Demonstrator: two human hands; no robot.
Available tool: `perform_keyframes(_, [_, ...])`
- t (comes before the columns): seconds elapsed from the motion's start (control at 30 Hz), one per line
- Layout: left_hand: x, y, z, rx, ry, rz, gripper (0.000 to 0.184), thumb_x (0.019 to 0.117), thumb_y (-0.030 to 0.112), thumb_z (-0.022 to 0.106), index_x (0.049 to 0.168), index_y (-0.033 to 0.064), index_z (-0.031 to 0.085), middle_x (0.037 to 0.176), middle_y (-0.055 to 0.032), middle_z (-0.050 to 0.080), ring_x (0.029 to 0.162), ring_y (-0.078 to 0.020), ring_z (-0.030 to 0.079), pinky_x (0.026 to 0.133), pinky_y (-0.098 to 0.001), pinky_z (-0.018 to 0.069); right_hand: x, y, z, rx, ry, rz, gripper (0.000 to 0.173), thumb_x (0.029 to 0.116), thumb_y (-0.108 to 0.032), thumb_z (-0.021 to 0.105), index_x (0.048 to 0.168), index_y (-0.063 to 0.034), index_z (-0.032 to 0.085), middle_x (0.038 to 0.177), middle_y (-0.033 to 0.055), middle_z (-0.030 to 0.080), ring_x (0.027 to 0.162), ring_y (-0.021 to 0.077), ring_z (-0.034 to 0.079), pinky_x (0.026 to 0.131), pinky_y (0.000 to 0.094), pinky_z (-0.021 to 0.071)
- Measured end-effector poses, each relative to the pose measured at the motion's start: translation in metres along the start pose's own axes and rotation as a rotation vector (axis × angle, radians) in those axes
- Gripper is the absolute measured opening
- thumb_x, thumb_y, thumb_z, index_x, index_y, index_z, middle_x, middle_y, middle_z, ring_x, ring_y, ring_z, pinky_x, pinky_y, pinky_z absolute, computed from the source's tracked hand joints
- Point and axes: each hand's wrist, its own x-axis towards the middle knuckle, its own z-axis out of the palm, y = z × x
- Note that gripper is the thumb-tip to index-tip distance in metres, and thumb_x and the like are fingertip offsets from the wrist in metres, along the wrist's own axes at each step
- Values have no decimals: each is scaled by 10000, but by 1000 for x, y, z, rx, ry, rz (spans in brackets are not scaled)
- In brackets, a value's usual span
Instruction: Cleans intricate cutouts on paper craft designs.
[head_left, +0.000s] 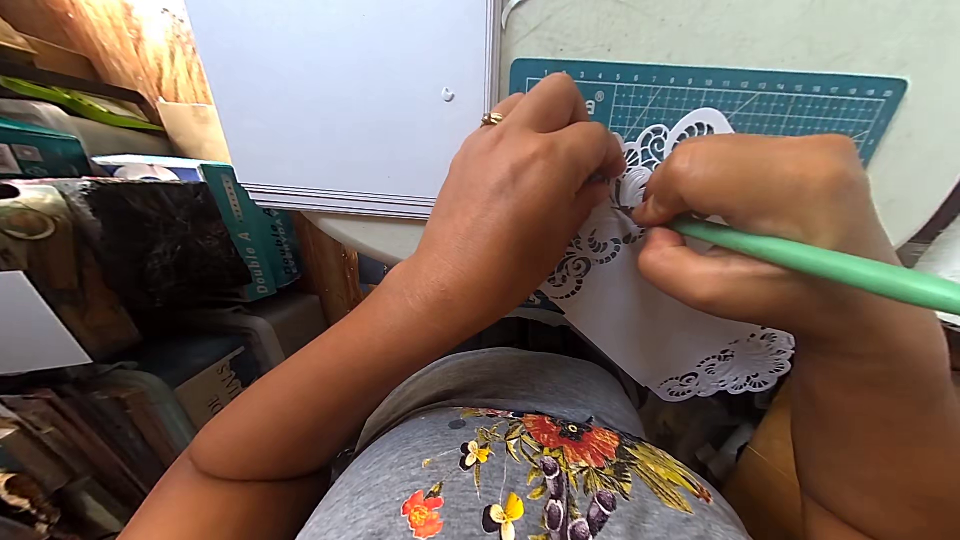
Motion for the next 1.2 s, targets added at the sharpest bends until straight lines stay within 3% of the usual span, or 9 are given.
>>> perform_keyframes(0.27, [0, 0, 0, 4, 10, 12, 142, 986, 170, 648, 1044, 109, 763, 1005, -77, 640, 899, -150, 593, 785, -270, 453, -1, 0, 2, -7, 19, 1, 107, 865, -34, 538, 803, -13, 623, 737, 47, 566, 681, 20, 480, 569, 156, 336])
perform_keyframes(0.4, [0, 0, 0, -1, 14, 21, 148, 979, 165, 659, 1068, 104, 761, 997, -92, 637, 887, -169, 602, 783, -289, 470, -13, 3, 3, 251, 191, 28, 87, 873, -42, 580, 922, -3, 640, 903, 26, 665, 817, -17, 610, 693, 120, 499])
perform_keyframes(0.5, [1, 2, -2, -3, 10, 1, 221, 967, 159, 671, 1166, 78, 722, 972, -95, 628, 841, -176, 603, 788, -317, 486, -26, -14, 17, 330, 407, 127, 144, 891, -66, 607, 1027, -18, 611, 977, 8, 678, 832, 26, 663, 698, 188, 574])
perform_keyframes(0.57, [2, 6, -4, -24, -8, -47, 307, 971, 155, 667, 1257, 45, 664, 1004, -108, 645, 839, -177, 616, 793, -323, 507, -33, -20, 34, 321, 504, 140, 194, 907, -71, 609, 1084, 8, 589, 992, 30, 677, 833, 33, 660, 707, 193, 572])
perform_keyframes(0.63, [1, 10, -9, -66, -55, -120, 359, 998, 168, 628, 1334, 43, 609, 1061, -88, 667, 837, -119, 630, 767, -269, 526, -38, -16, 49, 310, 565, 115, 200, 922, -76, 601, 1099, 11, 574, 1002, 44, 680, 859, 32, 665, 727, 182, 569])
perform_keyframes(0.67, [0, 12, -12, -110, -81, -141, 349, 1003, 168, 620, 1326, 34, 609, 1052, -78, 670, 822, -88, 625, 750, -238, 525, -40, -14, 53, 305, 591, 88, 171, 921, -67, 596, 1069, 18, 583, 999, 63, 685, 883, 47, 673, 743, 188, 568])
perform_keyframes(0.73, [-3, 11, -16, -174, -121, -154, 254, 992, 189, 635, 1200, 44, 662, 952, -23, 670, 769, -4, 612, 703, -146, 515, -41, -11, 56, 288, 609, 43, 114, 911, -47, 586, 1011, 7, 588, 987, 73, 683, 928, 57, 677, 780, 185, 563])
perform_keyframes(0.83, [-7, 13, -19, -202, -166, -171, 158, 967, 190, 675, 1063, 67, 696, 889, 11, 684, 749, 31, 624, 689, -123, 520, -40, -10, 58, 252, 610, 25, 92, 889, -28, 588, 960, 29, 598, 941, 88, 667, 889, 49, 659, 753, 159, 541])
perform_keyframes(1.2, [-4, 11, -16, -315, -200, -201, 109, 930, 130, 715, 1028, 85, 697, 839, 55, 710, 712, 69, 647, 661, -103, 543, -37, -12, 57, 176, 592, 36, 87, 869, -14, 593, 904, 62, 620, 883, 131, 654, 828, 77, 635, 707, 151, 509])
